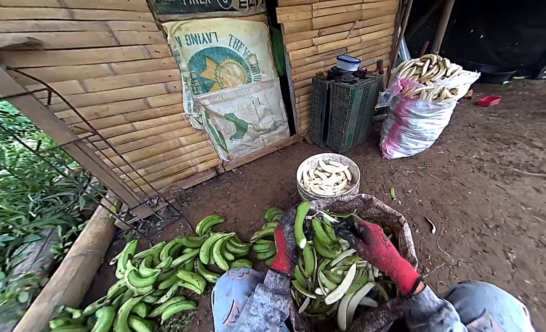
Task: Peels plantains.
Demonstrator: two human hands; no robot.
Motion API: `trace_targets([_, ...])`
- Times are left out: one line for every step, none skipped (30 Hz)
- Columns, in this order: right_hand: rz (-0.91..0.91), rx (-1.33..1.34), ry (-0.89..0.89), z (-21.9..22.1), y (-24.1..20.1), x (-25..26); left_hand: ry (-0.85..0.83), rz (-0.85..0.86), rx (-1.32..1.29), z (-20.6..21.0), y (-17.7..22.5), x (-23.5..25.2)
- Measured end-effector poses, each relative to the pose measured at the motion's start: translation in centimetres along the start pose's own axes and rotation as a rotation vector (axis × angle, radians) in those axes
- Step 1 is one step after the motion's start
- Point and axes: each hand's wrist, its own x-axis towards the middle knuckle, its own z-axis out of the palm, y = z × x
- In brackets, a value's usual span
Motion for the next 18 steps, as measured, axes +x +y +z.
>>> trace_targets([-0.057,0.015,0.013,1.0,-0.1,-0.3,-0.032,0.058,0.097,-0.2,-0.5,0.0])
trace_targets([-0.093,0.018,0.000,2.1,-0.4,-0.6,-0.057,0.085,0.124,-0.3,-1.0,0.0])
trace_targets([-0.110,-0.001,-0.020,3.1,-0.6,-0.9,-0.066,0.080,0.109,0.0,-1.2,-0.1])
trace_targets([-0.101,-0.049,-0.052,3.8,-0.7,-0.9,-0.079,0.067,0.092,0.3,-1.3,-0.4])
trace_targets([-0.080,-0.115,-0.078,4.1,-0.8,-0.7,-0.094,0.041,0.058,0.6,-1.1,-0.8])
trace_targets([-0.046,-0.194,-0.074,4.1,-0.7,-0.3,-0.095,-0.001,0.029,0.9,-1.2,-1.3])
trace_targets([0.006,-0.272,-0.041,3.7,-0.4,0.2,-0.091,-0.028,0.058,1.0,-1.5,-1.8])
trace_targets([0.059,-0.324,0.021,3.0,0.0,0.9,-0.115,-0.026,0.151,0.8,-2.0,-2.3])
trace_targets([0.124,-0.353,0.082,2.2,0.4,1.6,-0.165,0.006,0.261,0.4,-2.1,-2.8])
trace_targets([0.199,-0.361,0.135,1.3,0.8,2.3,-0.217,0.020,0.327,0.1,-1.8,-3.1])
trace_targets([0.265,-0.340,0.183,0.5,1.3,2.8,-0.220,-0.035,0.253,0.3,-1.8,-3.3])
trace_targets([0.278,-0.302,0.227,-0.2,1.7,3.0,-0.174,-0.143,0.093,0.9,-1.7,-3.1])
trace_targets([0.231,-0.252,0.248,-0.3,1.8,2.8,-0.136,-0.249,-0.068,1.1,-1.8,-2.5])
trace_targets([0.148,-0.189,0.234,0.3,1.5,2.2,-0.107,-0.316,-0.191,1.0,-1.8,-1.7])
trace_targets([0.054,-0.117,0.179,1.4,1.2,1.2,-0.100,-0.325,-0.291,0.6,-2.0,-1.0])
trace_targets([-0.022,-0.051,0.083,2.5,0.9,0.2,-0.115,-0.302,-0.378,0.3,-2.3,-0.4])
trace_targets([-0.061,-0.031,-0.030,3.5,0.5,-0.5,-0.153,-0.280,-0.437,-0.1,-2.6,0.1])
trace_targets([-0.070,-0.057,-0.093,4.4,0.3,-0.9,-0.206,-0.283,-0.459,-0.4,-2.6,0.1])
